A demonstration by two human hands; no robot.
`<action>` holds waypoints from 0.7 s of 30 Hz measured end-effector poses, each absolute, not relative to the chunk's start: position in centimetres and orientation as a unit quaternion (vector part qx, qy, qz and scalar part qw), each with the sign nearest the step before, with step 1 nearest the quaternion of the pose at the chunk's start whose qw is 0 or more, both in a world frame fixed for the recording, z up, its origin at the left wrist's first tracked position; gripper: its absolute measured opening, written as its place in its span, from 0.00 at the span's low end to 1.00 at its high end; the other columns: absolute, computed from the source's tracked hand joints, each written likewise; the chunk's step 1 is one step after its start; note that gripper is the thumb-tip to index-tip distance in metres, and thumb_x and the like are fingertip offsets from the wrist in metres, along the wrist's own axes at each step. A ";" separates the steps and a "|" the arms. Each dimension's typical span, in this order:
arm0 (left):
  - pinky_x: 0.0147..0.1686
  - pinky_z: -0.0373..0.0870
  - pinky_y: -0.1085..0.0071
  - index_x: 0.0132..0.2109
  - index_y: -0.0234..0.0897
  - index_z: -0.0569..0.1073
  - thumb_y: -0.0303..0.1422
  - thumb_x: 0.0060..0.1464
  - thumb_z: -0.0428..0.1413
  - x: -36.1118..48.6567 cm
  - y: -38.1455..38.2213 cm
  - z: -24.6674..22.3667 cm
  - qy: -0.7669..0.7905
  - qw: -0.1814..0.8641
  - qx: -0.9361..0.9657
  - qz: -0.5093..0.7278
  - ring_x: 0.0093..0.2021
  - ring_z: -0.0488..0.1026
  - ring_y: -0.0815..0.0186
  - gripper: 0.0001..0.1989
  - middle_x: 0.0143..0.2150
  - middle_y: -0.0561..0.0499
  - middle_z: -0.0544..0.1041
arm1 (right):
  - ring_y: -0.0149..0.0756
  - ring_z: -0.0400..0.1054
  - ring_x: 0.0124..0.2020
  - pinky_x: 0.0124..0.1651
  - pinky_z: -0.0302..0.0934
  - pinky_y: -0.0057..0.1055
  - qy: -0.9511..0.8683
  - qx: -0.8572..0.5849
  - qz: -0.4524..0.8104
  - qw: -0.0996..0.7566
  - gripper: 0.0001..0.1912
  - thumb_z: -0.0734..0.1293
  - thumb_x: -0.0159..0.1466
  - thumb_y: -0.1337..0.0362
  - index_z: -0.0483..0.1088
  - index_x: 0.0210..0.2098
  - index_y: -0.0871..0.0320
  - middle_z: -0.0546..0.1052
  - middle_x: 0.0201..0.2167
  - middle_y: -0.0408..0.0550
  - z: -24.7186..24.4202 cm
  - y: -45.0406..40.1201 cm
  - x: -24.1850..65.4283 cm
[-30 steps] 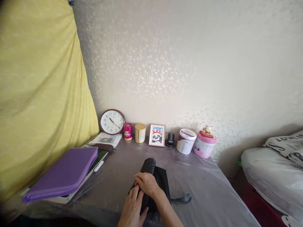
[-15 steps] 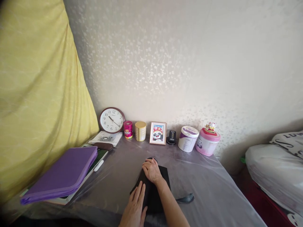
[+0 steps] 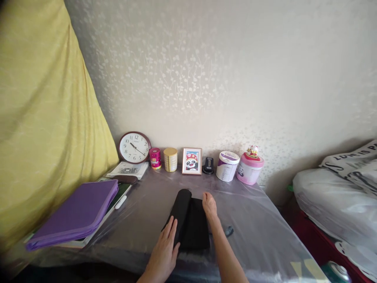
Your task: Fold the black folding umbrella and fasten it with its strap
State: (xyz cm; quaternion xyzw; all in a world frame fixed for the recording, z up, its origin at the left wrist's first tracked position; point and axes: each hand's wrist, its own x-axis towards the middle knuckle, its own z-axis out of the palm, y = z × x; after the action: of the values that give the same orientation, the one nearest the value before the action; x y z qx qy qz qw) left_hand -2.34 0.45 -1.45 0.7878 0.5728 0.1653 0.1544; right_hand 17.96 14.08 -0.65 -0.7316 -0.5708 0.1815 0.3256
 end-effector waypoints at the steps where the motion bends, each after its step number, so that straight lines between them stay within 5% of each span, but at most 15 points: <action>1: 0.60 0.53 0.62 0.65 0.31 0.44 0.27 0.54 0.40 -2.4 0.4 -1.6 0.571 0.150 0.788 0.174 0.65 0.46 0.59 0.31 0.68 0.45 0.41 | 0.39 0.70 0.43 0.45 0.60 0.33 -0.557 -0.736 0.201 0.328 0.18 0.51 0.64 0.63 0.70 0.41 0.61 0.75 0.42 0.57 -0.8 13.3 18.7; 8: 0.60 0.54 0.60 0.64 0.32 0.45 0.27 0.54 0.40 -2.3 0.4 -2.6 0.566 0.126 0.789 0.201 0.65 0.46 0.60 0.30 0.67 0.44 0.44 | 0.36 0.70 0.24 0.22 0.60 0.27 -0.520 -0.718 0.312 0.341 0.22 0.51 0.62 0.53 0.70 0.34 0.59 0.75 0.27 0.50 -1.6 8.5 19.3; 14: 0.58 0.56 0.59 0.65 0.35 0.44 0.28 0.55 0.40 -2.3 0.3 -3.0 0.565 0.114 0.787 0.221 0.65 0.48 0.59 0.30 0.67 0.43 0.44 | 0.41 0.70 0.32 0.34 0.61 0.31 -0.586 -0.689 0.237 0.355 0.20 0.55 0.59 0.51 0.70 0.28 0.57 0.75 0.27 0.49 -1.4 7.3 17.7; 21: 0.59 0.55 0.61 0.65 0.35 0.38 0.27 0.49 0.46 -2.4 -0.2 -2.4 0.573 0.150 0.783 0.190 0.66 0.44 0.56 0.38 0.68 0.43 0.34 | 0.39 0.68 0.29 0.32 0.58 0.30 -0.608 -0.659 0.236 0.374 0.18 0.56 0.58 0.54 0.71 0.31 0.60 0.74 0.25 0.47 -0.2 7.9 16.0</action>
State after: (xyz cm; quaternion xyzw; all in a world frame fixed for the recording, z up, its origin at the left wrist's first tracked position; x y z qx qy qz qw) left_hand -2.42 -0.22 -2.36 0.7828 0.5732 0.1902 0.1500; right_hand 15.99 7.93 -0.24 -0.6586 -0.6084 0.2363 0.3745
